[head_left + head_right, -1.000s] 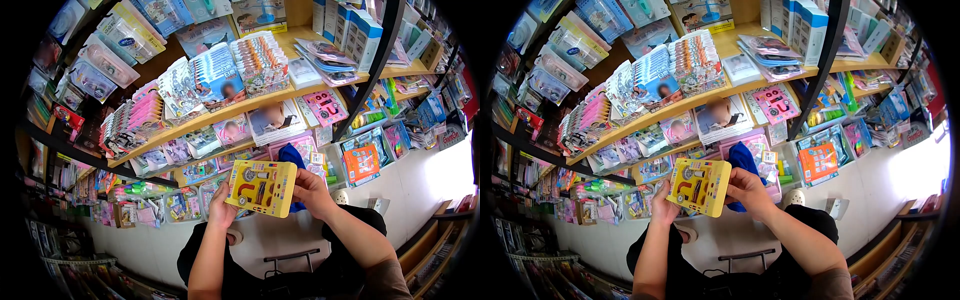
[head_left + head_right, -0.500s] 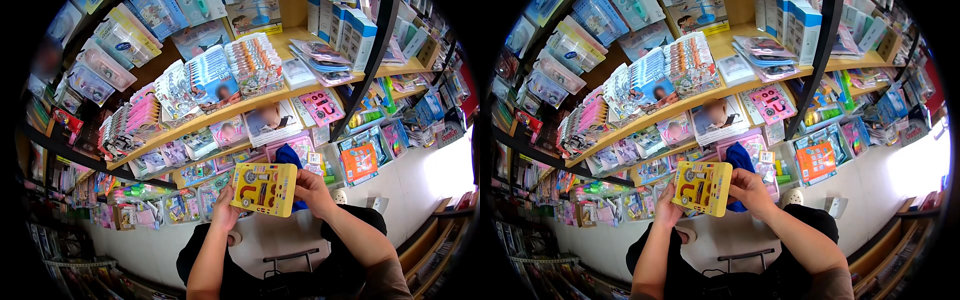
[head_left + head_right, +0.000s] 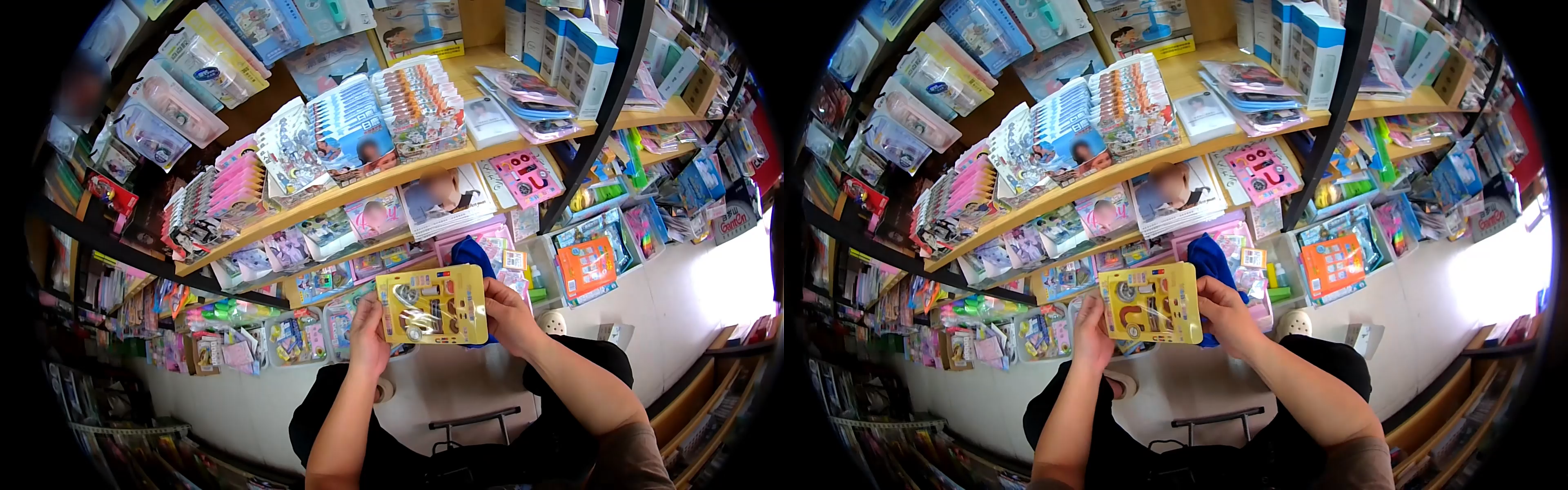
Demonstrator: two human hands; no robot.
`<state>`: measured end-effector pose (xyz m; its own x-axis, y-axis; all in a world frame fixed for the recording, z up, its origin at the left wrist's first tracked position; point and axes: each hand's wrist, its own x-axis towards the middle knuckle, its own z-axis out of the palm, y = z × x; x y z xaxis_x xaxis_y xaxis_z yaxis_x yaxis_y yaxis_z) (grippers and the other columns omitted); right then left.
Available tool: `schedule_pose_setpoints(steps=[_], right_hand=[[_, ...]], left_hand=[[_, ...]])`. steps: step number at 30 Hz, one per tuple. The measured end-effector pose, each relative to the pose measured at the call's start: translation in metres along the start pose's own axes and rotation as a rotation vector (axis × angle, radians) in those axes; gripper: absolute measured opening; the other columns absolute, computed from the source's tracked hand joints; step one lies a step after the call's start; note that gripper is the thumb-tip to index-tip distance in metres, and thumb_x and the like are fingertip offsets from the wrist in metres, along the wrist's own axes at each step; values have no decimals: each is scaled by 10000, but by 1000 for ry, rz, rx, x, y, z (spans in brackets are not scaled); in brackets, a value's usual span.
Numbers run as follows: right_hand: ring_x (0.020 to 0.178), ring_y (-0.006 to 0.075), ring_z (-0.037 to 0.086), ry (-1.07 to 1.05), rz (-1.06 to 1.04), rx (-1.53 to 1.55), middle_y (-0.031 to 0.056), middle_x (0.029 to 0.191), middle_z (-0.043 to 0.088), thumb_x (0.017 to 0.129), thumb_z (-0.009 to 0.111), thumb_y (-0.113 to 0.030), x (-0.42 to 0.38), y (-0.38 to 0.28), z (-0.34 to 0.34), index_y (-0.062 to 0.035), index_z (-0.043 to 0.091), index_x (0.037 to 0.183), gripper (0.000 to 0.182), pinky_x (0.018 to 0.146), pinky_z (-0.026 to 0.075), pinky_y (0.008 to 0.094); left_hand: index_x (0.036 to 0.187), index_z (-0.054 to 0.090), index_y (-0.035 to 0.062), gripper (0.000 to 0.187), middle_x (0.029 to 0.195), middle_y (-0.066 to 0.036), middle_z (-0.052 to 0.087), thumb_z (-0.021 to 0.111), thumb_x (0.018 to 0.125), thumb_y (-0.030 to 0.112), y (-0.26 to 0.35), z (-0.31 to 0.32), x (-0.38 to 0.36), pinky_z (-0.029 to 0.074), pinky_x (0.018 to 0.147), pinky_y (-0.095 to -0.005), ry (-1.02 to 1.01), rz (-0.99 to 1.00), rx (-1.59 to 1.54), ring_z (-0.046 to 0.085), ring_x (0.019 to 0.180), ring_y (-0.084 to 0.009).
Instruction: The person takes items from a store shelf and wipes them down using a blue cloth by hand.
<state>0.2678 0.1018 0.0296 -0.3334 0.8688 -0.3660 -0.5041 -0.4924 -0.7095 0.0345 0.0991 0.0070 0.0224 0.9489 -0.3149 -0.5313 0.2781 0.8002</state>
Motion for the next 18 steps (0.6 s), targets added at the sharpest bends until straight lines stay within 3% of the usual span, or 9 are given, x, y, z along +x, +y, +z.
schedule_pose_setpoints(steps=[2, 5, 8, 18], right_hand=[[842, 88, 573, -41, 29, -10, -7, 902, 578, 892, 510, -95, 2, 3, -2, -86, 519, 933, 43, 740, 500, 279], [979, 149, 578, -113, 72, 52, 46, 1079, 592, 893, 495, -88, 6, 14, -10, -94, 514, 1174, 282, 835, 481, 315], [1018, 169, 568, -156, 149, 137, 66, 1123, 580, 892, 495, -70, 5, 16, -10, -97, 478, 1232, 342, 863, 472, 331], [1015, 124, 553, -213, 28, -302, 51, 1136, 564, 887, 481, -6, -2, 8, 2, -72, 416, 1262, 386, 822, 472, 278]], left_hand=[[1223, 439, 61, 323, 1146, -82, 541, 390, 958, 240, 2, -7, 5, 472, 821, -305, 9, 53, -22, 573, 981, -163], [1254, 409, 52, 380, 1153, -91, 532, 390, 958, 289, 17, 2, 1, 472, 827, -327, 114, -31, -40, 559, 1004, -174], [1262, 398, 42, 420, 1173, -91, 519, 393, 953, 326, 13, 3, -3, 469, 834, -331, 131, -139, -35, 545, 1031, -184], [1250, 413, 51, 408, 1155, -66, 538, 363, 961, 336, -3, -3, -5, 462, 846, -321, 73, -195, -27, 545, 1027, -178]])
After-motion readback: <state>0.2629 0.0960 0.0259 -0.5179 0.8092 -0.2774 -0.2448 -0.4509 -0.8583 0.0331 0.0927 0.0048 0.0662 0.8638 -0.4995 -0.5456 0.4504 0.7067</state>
